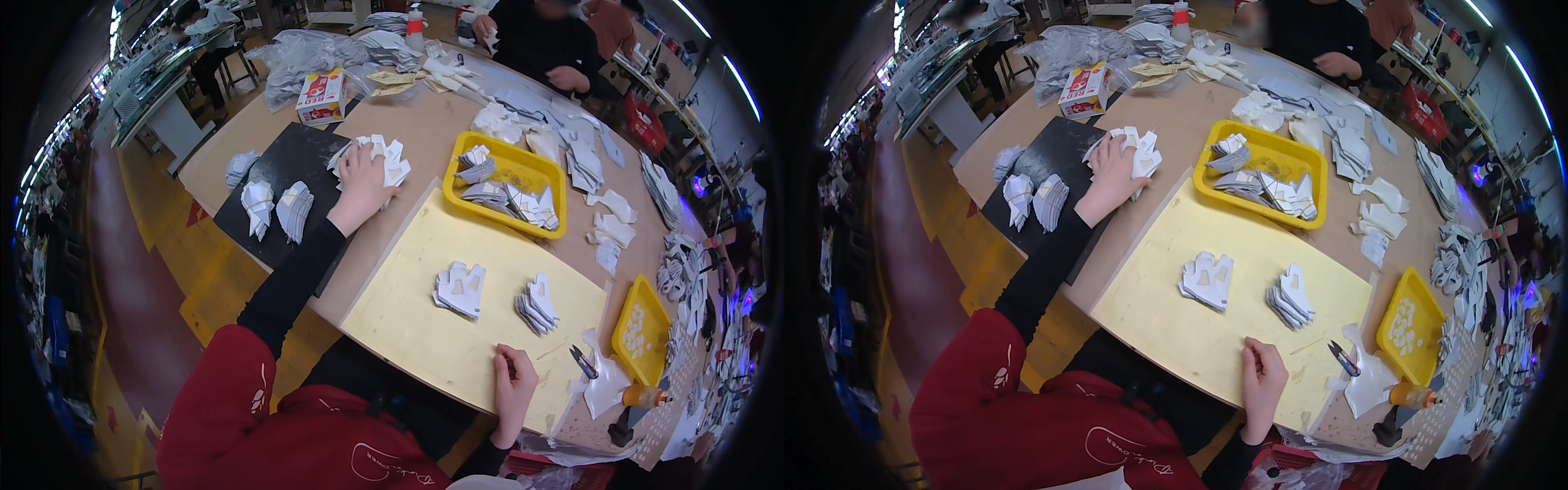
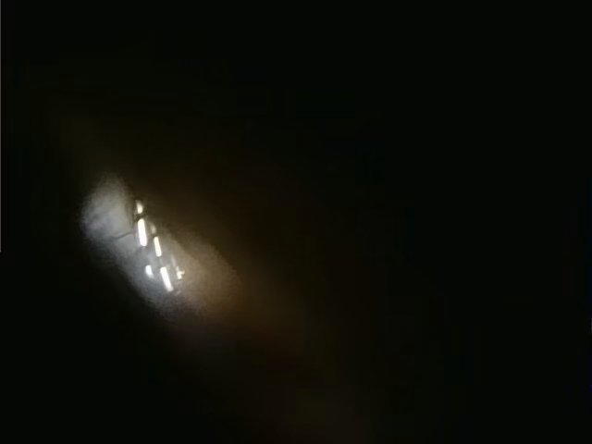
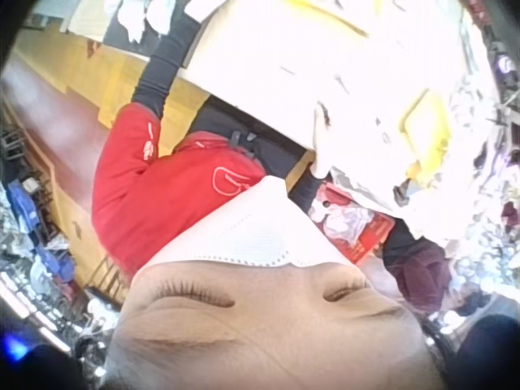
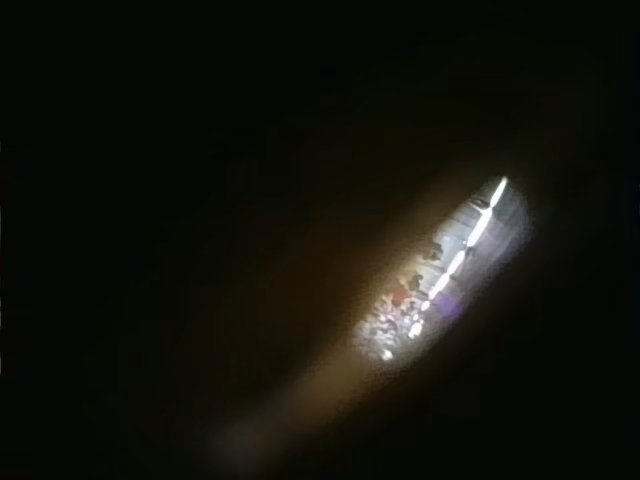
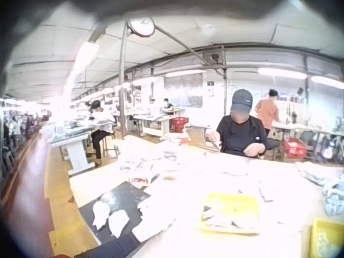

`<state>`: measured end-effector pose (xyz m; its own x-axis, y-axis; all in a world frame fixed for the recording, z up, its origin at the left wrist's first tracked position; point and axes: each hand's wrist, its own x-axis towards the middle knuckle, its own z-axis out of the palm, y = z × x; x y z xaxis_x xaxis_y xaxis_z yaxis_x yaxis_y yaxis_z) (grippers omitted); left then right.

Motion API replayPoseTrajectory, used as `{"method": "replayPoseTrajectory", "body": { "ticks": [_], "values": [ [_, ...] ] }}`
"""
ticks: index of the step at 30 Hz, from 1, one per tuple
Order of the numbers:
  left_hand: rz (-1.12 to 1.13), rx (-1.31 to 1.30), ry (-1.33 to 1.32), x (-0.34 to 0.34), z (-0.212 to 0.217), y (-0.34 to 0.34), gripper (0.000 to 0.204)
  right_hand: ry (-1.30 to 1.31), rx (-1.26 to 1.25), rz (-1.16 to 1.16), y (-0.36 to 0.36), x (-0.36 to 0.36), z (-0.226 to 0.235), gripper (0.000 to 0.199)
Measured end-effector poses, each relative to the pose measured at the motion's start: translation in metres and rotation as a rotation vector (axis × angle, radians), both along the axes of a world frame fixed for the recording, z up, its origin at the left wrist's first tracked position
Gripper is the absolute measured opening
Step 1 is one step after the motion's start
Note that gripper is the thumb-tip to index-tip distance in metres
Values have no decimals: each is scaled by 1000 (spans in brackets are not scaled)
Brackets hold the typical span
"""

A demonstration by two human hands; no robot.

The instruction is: The person walks through a busy textile factory floor and then sits at a workbench. They pick up small white fabric pieces, separate them by shape, and place them into piles on the table.

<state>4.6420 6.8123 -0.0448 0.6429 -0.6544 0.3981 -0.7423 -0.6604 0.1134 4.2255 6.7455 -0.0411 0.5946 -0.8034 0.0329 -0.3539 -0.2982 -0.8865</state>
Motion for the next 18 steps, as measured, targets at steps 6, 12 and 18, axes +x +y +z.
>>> {"method": "replayPoseTrajectory", "body": {
  "ticks": [6,12,18],
  "values": [
    [-92,-15,-51,-26,-1,10,50,-9,-31,9,3,1,3,13],
    [-224,36,-198,-58,-7,32,43,-2,-8,16,3,2,3,13],
    [-244,-471,1185,-107,42,38,40,-52,26,9,5,2,2,15]
  ]
}}
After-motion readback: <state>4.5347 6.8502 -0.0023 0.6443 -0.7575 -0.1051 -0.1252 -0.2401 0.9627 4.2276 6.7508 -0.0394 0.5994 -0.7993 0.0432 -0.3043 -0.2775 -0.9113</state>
